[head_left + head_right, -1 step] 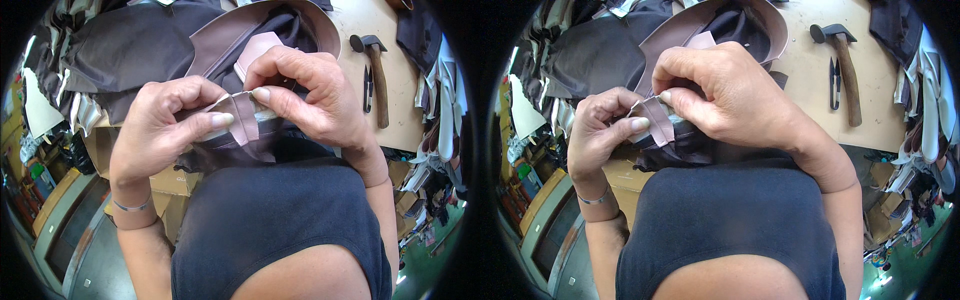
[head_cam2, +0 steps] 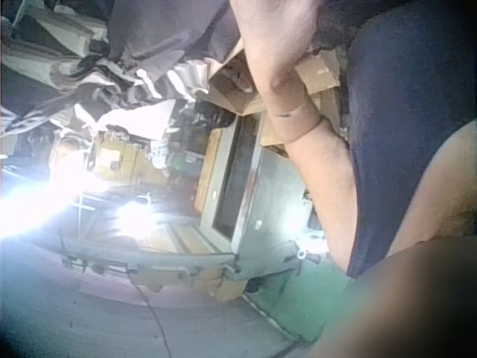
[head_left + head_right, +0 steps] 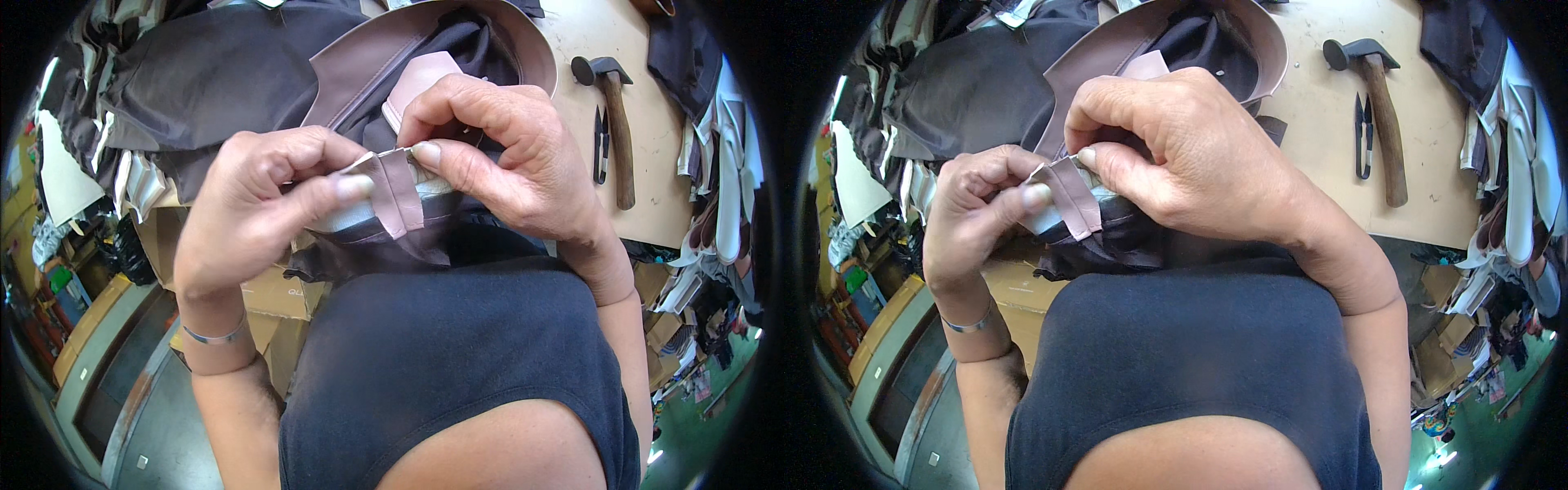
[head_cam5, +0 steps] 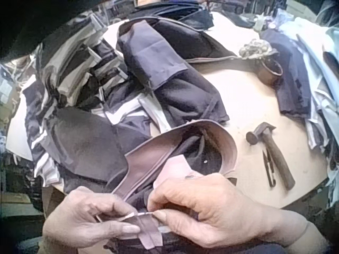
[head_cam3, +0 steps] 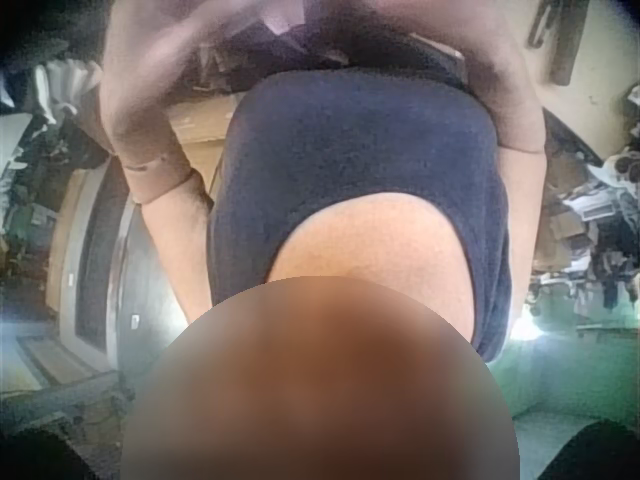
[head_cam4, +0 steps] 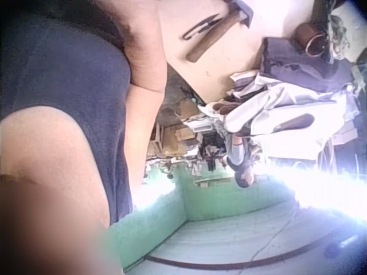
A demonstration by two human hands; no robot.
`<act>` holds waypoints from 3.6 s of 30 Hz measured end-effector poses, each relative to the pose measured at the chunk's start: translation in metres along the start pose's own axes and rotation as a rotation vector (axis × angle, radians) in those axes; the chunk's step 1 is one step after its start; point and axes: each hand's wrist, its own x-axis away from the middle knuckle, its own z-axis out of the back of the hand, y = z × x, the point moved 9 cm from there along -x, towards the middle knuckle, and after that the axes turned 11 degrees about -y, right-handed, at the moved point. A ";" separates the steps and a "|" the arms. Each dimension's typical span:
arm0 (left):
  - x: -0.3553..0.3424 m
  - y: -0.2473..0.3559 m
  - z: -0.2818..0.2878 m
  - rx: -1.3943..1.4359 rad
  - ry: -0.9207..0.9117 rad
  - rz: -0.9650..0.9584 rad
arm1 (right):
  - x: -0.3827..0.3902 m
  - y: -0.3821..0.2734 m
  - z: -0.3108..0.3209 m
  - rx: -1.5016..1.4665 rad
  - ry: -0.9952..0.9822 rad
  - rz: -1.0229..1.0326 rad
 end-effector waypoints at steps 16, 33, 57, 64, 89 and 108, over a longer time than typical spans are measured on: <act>-0.002 0.013 -0.001 -0.120 0.199 -0.115 | -0.002 0.003 0.004 0.027 -0.023 0.041; -0.004 0.012 0.004 -0.103 0.251 -0.118 | 0.003 -0.020 -0.010 0.645 0.042 0.159; -0.002 0.015 0.004 -0.115 0.251 -0.133 | 0.001 -0.016 -0.004 0.476 0.070 0.180; -0.003 0.015 0.002 -0.191 0.277 -0.140 | 0.007 -0.024 -0.021 0.818 0.096 0.252; 0.011 0.041 -0.010 -0.548 0.296 -0.418 | -0.010 0.022 -0.020 -0.137 -0.282 0.017; 0.021 0.045 -0.023 -0.776 0.213 -0.576 | -0.005 0.023 -0.019 -0.154 -0.316 -0.075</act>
